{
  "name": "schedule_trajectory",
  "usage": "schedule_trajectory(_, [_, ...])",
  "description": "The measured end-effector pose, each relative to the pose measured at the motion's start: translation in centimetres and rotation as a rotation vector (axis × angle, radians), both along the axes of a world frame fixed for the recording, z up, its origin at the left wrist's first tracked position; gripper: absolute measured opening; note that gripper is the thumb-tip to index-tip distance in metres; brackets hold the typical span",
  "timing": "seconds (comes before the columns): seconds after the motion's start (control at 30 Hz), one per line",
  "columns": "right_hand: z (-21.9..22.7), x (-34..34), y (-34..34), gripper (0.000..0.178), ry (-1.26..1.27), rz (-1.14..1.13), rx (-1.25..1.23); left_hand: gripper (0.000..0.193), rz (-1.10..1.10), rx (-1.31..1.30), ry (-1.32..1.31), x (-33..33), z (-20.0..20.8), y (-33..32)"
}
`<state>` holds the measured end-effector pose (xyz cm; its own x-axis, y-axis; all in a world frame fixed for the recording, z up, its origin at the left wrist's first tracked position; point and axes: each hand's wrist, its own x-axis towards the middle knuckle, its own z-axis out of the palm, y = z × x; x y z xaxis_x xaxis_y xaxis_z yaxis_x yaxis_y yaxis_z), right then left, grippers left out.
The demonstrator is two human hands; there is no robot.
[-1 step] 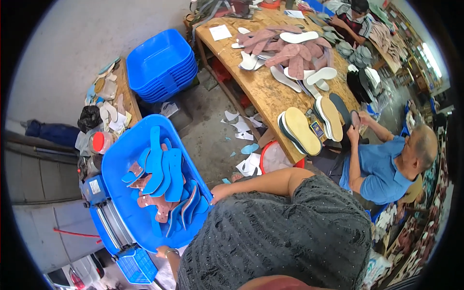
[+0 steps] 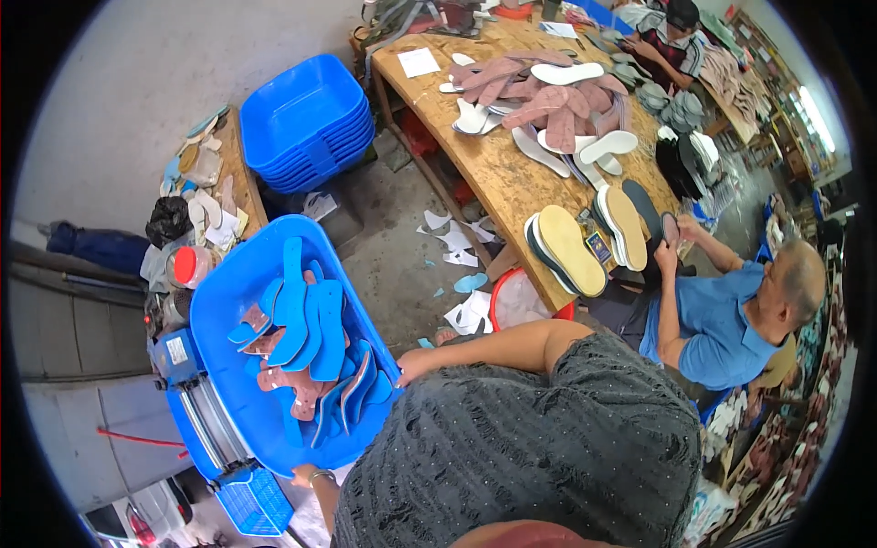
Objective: Apply glue to shoe upper components and inspect shoe soles in a shoe factory.
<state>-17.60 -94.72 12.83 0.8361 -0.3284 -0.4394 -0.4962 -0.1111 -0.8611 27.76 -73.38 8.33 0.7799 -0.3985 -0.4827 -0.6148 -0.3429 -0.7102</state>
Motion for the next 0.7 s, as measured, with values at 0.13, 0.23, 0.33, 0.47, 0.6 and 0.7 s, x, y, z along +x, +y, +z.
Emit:
schedule_trajectory(0.13, [-0.8, 0.5, 0.5, 0.062, 0.181, -0.034, -0.086, 0.039, -0.055, -0.038, -0.020, 2.8, -1.7, 0.2])
schedule_trajectory(0.23, [-0.2, 0.2, 0.3, 0.061, 0.207, -0.040, -0.103, 0.041, -0.066, -0.046, -0.023, 2.3, -2.6, 2.2])
schedule_trajectory(0.33, [-0.7, -0.4, 0.3, 0.059, 0.242, -0.093, -0.018, 0.047, 0.865, -1.619, -0.100, -1.1, -2.3, -0.8])
schedule_trajectory(0.47, [3.5, 0.2, 0.1, 0.054, 0.246, -0.100, 0.136, 0.049, 0.839, -1.547, -0.164, 0.9, -2.9, 2.3])
schedule_trajectory(0.6, [0.6, 0.4, 1.6, 0.041, 0.160, -0.295, 0.206, 0.057, 0.791, -1.600, -0.163, -0.4, -2.9, 1.9])
schedule_trajectory(0.7, [-1.3, 0.3, 3.0, 0.038, 0.041, -0.528, 0.381, 0.059, 0.815, -1.629, -0.020, -4.3, 0.9, -1.2])
